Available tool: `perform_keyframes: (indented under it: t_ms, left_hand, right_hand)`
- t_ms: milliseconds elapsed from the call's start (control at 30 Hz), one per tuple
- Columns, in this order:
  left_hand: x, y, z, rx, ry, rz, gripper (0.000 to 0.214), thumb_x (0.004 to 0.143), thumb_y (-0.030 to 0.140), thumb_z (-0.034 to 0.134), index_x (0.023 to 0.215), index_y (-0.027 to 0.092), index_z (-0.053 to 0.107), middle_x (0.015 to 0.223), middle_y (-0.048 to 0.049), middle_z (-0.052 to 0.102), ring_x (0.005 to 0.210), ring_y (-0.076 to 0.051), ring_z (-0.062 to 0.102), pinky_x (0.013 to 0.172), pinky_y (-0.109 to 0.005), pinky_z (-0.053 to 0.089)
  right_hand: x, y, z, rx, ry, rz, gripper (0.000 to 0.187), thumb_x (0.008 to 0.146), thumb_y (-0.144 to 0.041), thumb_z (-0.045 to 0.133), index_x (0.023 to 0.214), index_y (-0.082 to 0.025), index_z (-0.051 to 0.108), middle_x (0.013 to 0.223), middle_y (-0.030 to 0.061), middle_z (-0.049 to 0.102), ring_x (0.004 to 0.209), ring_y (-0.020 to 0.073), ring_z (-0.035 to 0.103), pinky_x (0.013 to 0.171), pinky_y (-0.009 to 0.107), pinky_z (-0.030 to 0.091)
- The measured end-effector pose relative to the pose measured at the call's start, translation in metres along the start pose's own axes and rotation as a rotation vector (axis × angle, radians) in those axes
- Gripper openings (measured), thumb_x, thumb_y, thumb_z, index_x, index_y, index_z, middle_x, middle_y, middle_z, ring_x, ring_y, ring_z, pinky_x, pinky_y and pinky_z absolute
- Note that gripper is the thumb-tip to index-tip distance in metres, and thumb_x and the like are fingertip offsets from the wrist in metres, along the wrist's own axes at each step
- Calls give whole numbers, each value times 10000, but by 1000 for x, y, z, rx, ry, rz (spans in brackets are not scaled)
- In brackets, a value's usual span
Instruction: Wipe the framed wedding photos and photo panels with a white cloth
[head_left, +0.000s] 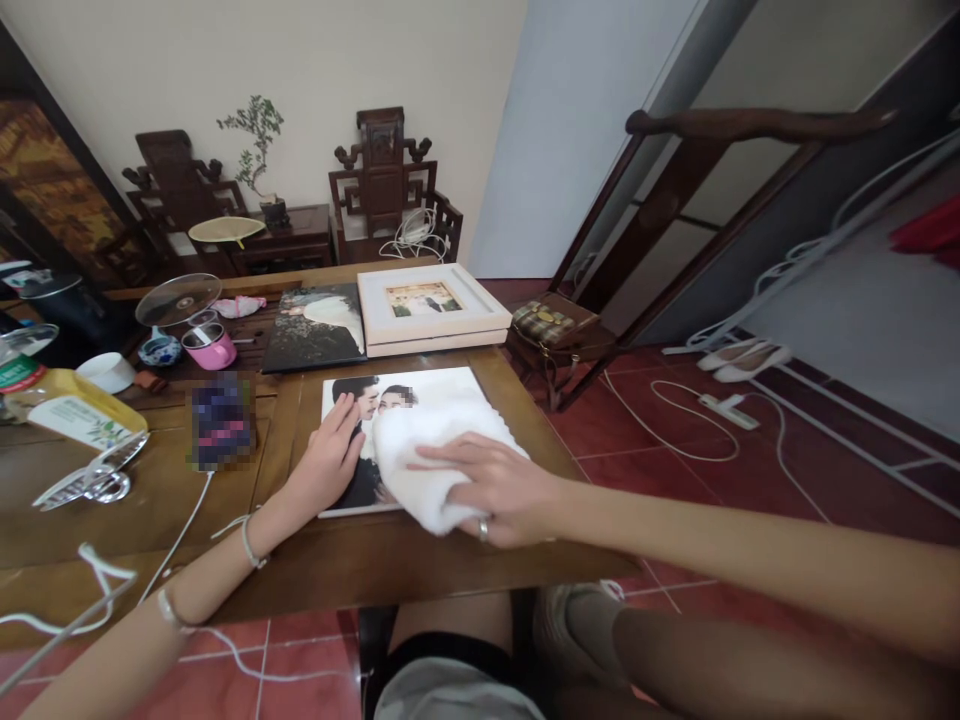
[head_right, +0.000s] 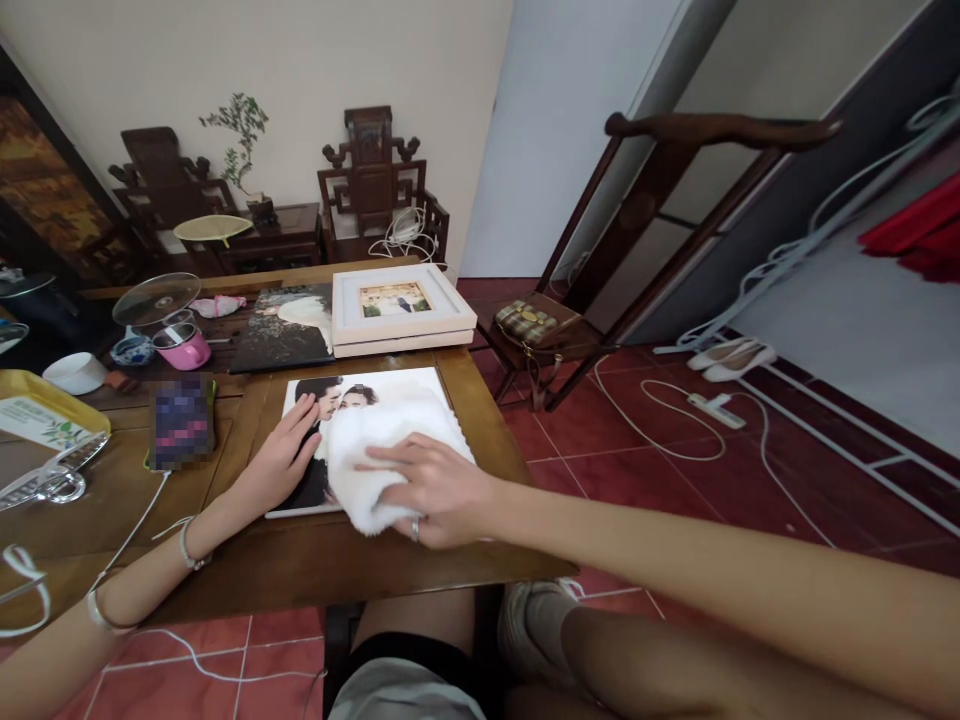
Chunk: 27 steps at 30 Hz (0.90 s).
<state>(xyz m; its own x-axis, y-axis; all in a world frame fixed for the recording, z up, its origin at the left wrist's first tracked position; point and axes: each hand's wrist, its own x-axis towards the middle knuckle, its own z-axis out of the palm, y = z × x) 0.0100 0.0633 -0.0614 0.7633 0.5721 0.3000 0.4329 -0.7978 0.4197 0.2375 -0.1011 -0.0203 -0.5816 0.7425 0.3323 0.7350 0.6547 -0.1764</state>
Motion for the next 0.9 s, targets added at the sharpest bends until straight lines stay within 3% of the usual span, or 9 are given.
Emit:
perform_keyframes:
  t_ms: [167,333,433,533,667,767,900]
  left_hand:
    - [1,0,0,0,-9,-3,477,991,302,349,1439,146,405,1548,-157,353,1464,-264,257,1167,-501,280]
    - [1,0,1,-2,-15,-8,484,990,302,348,1443,137,397,1551,-163,344,1465,-267,252,1167,-509,272]
    - [0,0,0,-5,-11,-9,482,993,307,343,1440,138,400,1552,-164,341,1467,-267,250,1166,-514,272]
    - [0,0,0,-4,-12,-16,483,996,318,340,1443,142,397,1553,-166,339,1465,-270,255,1165,-516,274]
    - [-1,1,-1,-3,-15,-20,481,1000,321,332,1446,151,392,1556,-164,333,1466,-268,251,1165,-509,278]
    - [-1,1,0,-3,6,-14,475,999,315,336,1446,164,393,1554,-156,341,1465,-262,257,1168,-504,273]
    - [0,2,0,-5,3,-9,479,994,314,346,1437,141,403,1550,-176,340,1459,-279,270,1158,-511,291]
  right_hand:
    - [19,42,-19,-29,-120,209,230,825,-211,561,986,-178,722,1407,190,516,1164,310,587,938,499,451]
    - [27,89,-27,-20,-221,314,339,805,-129,527,1113,-146,667,1432,212,480,1371,324,389,1076,612,279]
    - [21,97,-25,-5,-246,360,416,761,-77,490,1144,-129,641,1441,224,463,1423,326,290,1080,679,200]
    - [8,82,-19,5,-178,300,407,717,-68,492,1074,-154,666,1486,189,417,1426,315,283,1107,666,159]
    - [-14,40,-12,20,-127,171,281,726,-86,508,915,-174,696,1477,135,443,1443,315,229,1127,664,113]
    - [-25,7,-8,31,-127,20,195,720,-111,541,810,-185,697,1480,101,445,1439,315,238,1157,610,137]
    - [-21,-22,-4,34,-149,-107,132,695,-174,639,806,-188,708,1491,94,432,1430,337,252,1176,550,183]
